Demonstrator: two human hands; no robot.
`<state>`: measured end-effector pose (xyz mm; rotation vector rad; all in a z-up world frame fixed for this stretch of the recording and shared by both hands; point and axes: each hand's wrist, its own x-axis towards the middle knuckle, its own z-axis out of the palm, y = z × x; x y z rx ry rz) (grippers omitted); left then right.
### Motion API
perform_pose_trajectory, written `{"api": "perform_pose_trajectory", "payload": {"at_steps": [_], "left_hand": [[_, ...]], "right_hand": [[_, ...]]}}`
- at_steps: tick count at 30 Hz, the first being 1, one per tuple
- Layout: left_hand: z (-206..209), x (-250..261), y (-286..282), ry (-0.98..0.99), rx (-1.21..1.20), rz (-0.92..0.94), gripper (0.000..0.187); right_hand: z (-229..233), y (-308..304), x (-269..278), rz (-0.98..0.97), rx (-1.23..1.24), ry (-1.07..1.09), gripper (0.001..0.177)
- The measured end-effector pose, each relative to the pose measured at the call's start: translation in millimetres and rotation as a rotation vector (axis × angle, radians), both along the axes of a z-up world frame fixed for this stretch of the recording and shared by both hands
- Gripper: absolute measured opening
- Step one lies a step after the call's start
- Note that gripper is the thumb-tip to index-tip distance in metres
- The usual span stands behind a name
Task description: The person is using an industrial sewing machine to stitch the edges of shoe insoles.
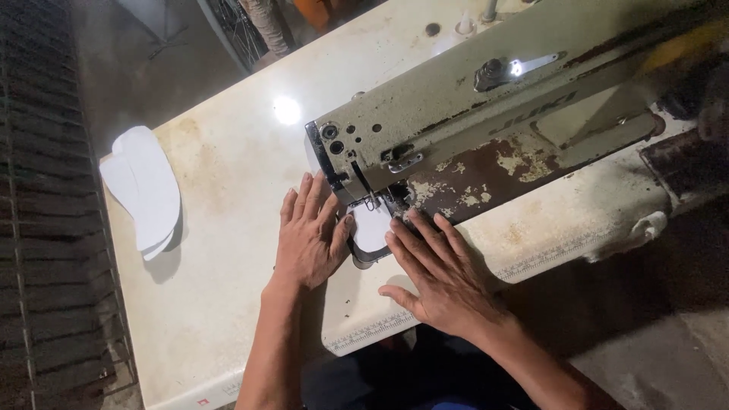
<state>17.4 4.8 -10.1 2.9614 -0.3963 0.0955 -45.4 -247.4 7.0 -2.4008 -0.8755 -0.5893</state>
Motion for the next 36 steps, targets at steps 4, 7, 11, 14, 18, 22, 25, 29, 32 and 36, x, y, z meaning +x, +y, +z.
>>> {"api": "perform_pose_trajectory", "payload": {"at_steps": [4,7,11,14,18,22,25,29,32,36], "left_hand": [[2,2,0,0.004,-0.008,0.014,0.06],[4,2,0,-0.015,0.004,0.021,0.058],[5,5,0,0.005,-0.003,0.049,0.058],[7,7,0,0.004,-0.004,0.06,0.058],[4,11,2,0.006,-0.003,0.075,0.057],[8,11,0,0.009,0.005,0.092,0.058],[10,10,-1,0.022,0.015,0.111,0.058],[13,7,-4,0.032,0.038,0.164,0.058],[13,4,-4,0.016,0.052,0.195,0.058],[15,-1,-6,-0.016,0.088,0.243,0.059]], "right_hand": [[1,2,0,-0.009,-0.031,0.007,0.07],[-1,3,-1,-0.011,-0.062,0.064,0.073],[-3,5,0,-0.012,-0.107,0.094,0.077],[-3,6,1,-0.012,-0.118,0.103,0.078],[-3,9,3,-0.027,-0.122,0.11,0.079],[-6,11,4,-0.034,-0.115,0.108,0.079],[-6,11,5,-0.036,-0.094,0.128,0.079],[-2,11,6,-0.046,-0.081,0.119,0.077],[-7,12,9,-0.049,-0.077,0.119,0.077],[-8,12,11,-0.048,-0.065,0.099,0.075]]}}
